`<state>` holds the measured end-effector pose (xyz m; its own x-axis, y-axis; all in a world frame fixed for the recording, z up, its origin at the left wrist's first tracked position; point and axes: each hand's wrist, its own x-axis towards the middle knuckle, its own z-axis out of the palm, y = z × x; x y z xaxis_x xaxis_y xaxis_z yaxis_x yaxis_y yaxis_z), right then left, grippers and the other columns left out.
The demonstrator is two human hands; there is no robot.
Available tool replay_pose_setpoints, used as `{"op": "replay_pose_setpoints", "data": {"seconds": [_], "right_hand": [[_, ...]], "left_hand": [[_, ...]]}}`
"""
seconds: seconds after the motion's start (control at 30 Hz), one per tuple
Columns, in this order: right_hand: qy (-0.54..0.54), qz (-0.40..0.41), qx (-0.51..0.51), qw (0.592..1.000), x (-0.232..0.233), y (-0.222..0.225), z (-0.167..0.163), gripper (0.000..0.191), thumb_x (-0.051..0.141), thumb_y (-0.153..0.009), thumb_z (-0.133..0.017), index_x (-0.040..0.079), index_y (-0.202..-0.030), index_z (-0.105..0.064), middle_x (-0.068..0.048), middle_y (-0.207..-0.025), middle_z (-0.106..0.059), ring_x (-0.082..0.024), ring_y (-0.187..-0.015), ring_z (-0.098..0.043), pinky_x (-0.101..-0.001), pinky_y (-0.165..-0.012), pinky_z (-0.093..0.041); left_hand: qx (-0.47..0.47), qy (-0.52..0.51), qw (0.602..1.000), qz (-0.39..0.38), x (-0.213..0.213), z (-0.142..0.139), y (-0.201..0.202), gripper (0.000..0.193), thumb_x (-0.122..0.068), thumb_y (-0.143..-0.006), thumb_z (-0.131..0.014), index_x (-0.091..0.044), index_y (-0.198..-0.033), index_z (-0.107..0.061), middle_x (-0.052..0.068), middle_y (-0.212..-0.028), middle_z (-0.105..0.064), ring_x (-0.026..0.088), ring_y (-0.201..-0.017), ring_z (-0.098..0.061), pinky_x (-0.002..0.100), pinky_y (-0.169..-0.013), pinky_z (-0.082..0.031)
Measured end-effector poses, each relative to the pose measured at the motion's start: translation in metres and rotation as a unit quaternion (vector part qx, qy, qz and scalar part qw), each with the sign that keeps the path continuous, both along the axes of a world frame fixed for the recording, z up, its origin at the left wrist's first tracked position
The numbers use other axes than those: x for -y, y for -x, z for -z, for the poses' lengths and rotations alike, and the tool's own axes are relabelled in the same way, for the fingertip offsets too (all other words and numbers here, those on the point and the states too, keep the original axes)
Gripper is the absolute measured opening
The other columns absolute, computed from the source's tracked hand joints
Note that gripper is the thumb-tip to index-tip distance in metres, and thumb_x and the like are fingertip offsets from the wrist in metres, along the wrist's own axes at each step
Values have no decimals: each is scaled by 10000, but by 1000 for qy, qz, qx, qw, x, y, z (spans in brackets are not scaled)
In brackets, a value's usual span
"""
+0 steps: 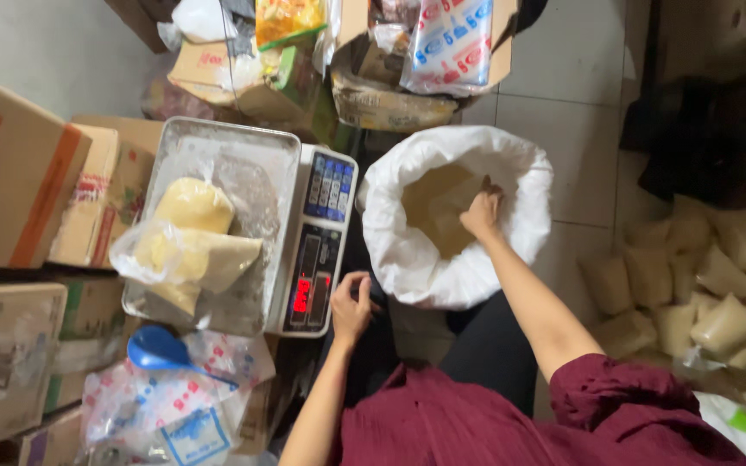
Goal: The person scoops granular material from a large sack into small plastic bags using a blue scoop, weighs each bag on a digital scale, and ties the bags closed. The person places the finished bags on the floor beside the workspace.
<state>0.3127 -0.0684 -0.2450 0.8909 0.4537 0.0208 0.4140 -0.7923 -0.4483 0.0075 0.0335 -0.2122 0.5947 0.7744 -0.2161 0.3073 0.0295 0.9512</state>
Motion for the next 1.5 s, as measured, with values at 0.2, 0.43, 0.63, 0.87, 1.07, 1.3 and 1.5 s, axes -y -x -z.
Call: {"op": "replay_pose_setpoints", "data": {"seconds": [0.2, 0.43, 0.63, 0.87, 1.07, 1.3, 1.5], "right_hand": [[197, -72, 98, 973, -41, -18, 23, 1133, 446, -758, -812, -87, -1560, -214, -273, -1495, -389, -429, -1354, -412, -526, -1134, -337], [182, -115, 129, 968, -57, -26, 48, 793, 323, -796, -689, -8, -1457, -403, -235, -1353, -487, -416, -1272, -478, -559, -1016, -430], [223, -139, 213, 941, -73, -34, 63, 509, 256, -882, -605, 47, -1341, -531, -194, -1335, -533, -379, -1259, -499, -560, -1048, -433], [245, -183, 142, 942, -83, -31, 75, 509, 265, -885, -613, 53, -1342, -540, -187, -1325, -551, -373, -1238, -520, -553, -1027, -451], [240, -207, 61, 946, -81, -30, 83, 510, 272, -887, -621, 58, -1343, -547, -181, -1317, -567, -369, -1219, -538, -547, -1009, -466], [227, -232, -48, 945, -77, -28, 93, 510, 282, -889, -629, 63, -1344, -556, -173, -1308, -584, -363, -1198, -560, -540, -988, -484], [222, -257, -160, 927, -75, -15, 95, 510, 289, -891, -636, 68, -1345, -563, -167, -1299, -600, -359, -1180, -578, -533, -971, -499]], "left_hand": [[15, -15, 1000, -10, -10, 21, -11, 176, -151, -967, -659, 19, -948, -701, 87, -699, -715, 144, -466, -676, 283, -434, -499], [10, -26, 999, -16, -19, 38, -19, 167, -136, -951, -678, 20, -898, -705, 85, -659, -707, 132, -443, -655, 270, -418, -483], [20, -18, 999, -22, -26, 43, -23, 158, -127, -937, -692, 19, -879, -703, 72, -651, -698, 122, -433, -662, 264, -402, -481], [10, -16, 999, -26, -30, 47, -26, 168, -128, -937, -704, 18, -853, -707, 72, -612, -680, 115, -425, -647, 258, -400, -473], [14, -19, 999, -24, -30, 46, -26, 169, -131, -940, -698, 16, -857, -698, 66, -637, -689, 116, -431, -655, 256, -401, -481], [3, -30, 999, -23, -29, 46, -28, 169, -136, -926, -712, 15, -850, -698, 71, -646, -688, 123, -431, -657, 269, -402, -478], [8, -42, 999, -31, -28, 40, -28, 160, -138, -923, -713, 5, -851, -701, 75, -651, -702, 129, -432, -655, 274, -417, -478]]}}
